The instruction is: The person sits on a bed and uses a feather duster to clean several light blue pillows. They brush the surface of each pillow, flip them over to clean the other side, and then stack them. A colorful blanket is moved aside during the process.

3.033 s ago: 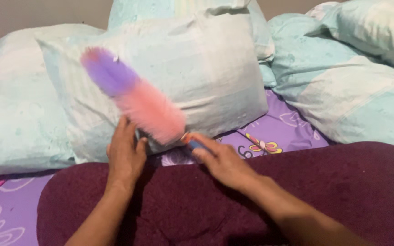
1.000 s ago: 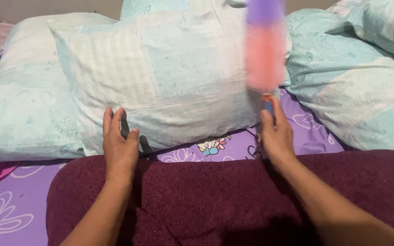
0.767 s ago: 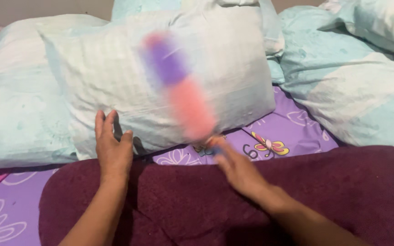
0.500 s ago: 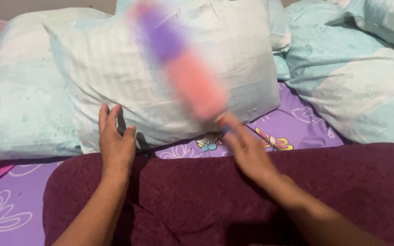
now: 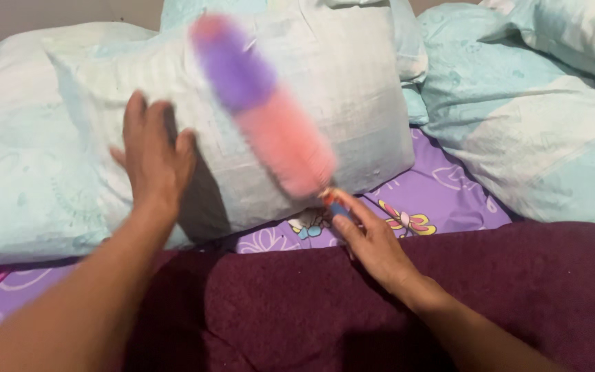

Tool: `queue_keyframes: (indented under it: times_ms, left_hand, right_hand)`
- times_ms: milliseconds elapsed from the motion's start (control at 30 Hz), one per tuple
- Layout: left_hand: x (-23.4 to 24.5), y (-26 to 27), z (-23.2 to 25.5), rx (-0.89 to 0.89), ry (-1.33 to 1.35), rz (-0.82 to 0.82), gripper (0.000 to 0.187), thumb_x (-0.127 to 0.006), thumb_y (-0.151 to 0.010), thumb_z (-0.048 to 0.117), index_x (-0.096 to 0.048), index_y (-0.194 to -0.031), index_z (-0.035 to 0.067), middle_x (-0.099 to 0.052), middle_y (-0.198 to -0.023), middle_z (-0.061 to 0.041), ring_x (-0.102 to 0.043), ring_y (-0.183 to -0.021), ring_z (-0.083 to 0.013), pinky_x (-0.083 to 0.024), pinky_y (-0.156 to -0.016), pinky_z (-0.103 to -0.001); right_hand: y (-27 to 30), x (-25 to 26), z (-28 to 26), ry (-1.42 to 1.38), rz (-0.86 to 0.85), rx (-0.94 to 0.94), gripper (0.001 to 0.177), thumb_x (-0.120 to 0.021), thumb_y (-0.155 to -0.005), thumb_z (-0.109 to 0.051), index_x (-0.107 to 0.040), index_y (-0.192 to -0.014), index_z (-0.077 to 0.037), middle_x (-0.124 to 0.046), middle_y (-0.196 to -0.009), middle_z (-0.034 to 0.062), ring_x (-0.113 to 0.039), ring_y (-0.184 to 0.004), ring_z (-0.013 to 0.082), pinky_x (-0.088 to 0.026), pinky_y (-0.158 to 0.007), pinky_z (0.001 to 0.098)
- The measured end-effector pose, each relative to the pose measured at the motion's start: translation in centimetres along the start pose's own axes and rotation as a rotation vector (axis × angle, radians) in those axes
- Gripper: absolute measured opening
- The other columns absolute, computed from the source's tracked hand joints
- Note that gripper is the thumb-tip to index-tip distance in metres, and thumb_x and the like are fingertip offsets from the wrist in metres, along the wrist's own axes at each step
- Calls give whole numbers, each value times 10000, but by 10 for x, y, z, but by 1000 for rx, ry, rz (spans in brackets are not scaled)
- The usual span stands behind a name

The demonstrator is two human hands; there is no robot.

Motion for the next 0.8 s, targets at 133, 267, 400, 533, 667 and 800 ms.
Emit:
queue_keyframes:
  times_ms: [133,267,400,533,667,800]
  left_hand:
    - [-29,-58,36,-112,-152,-276,949,-877,-724,428,-441,-1510,126,-342,-1615,-127,-259,-1492,-331,-95,-1041,-775]
    - [-49,-62,40,-75,-285,-332,479,-797,-827,288,-663,-1244,93,-639,-1314,-157,-533,-1295,-337,-299,-1080,-664]
    - [-46,-56,45,-186,-230,-192,152,-693,-883,120,-779,-1003,83,-731,-977,-211,-679,-967,-416,-468,-916,-564]
    - [-28,-41,56,-149,-224,-217,234,-641,-816,58,-815,-944,148,-728,-893,-229,-695,-840,-457,-560,-787,-516]
    - [8,21,81,-146,-300,-380,283,-651,-756,85,-807,-971,182,-732,-869,-221,-704,-821,-452,-565,-763,-543]
    - [33,94,110,-165,-343,-667,257,-642,-770,70,-787,-954,177,-740,-836,-189,-722,-830,-405,-573,-775,-525]
  right_hand:
    - [-17,15,-10,-350,164,-116,559,-535,-987,-326,-441,-1515,-167,-524,-696,-37,-488,-502,50,-419,-440,232]
    - [-26,24,-15,-366,221,-172,586,-684,-911,-245,-482,-1446,-115,-497,-635,-37,-445,-449,74,-352,-400,252]
    - [-27,34,-16,-379,280,-189,462,-704,-918,-231,-565,-1319,-49,-495,-625,-29,-446,-440,71,-344,-394,248]
    - [-32,54,-36,-310,432,-92,407,-662,-946,-261,-534,-1289,-84,-500,-591,-4,-463,-428,76,-366,-378,245]
    - [-44,89,-73,-19,548,-10,284,-615,-992,-292,-570,-1194,-97,-547,-671,12,-499,-505,128,-415,-445,321]
    - [-51,115,-141,335,634,430,241,-636,-1093,-278,-564,-1124,-49,-604,-917,49,-600,-827,172,-515,-721,367]
Point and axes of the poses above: each hand's wrist, its own y-axis away from the middle knuckle, its own x-axis out of the back of the hand, z = x × y, the point moved 6 cm from there along -y, towards the middle knuckle
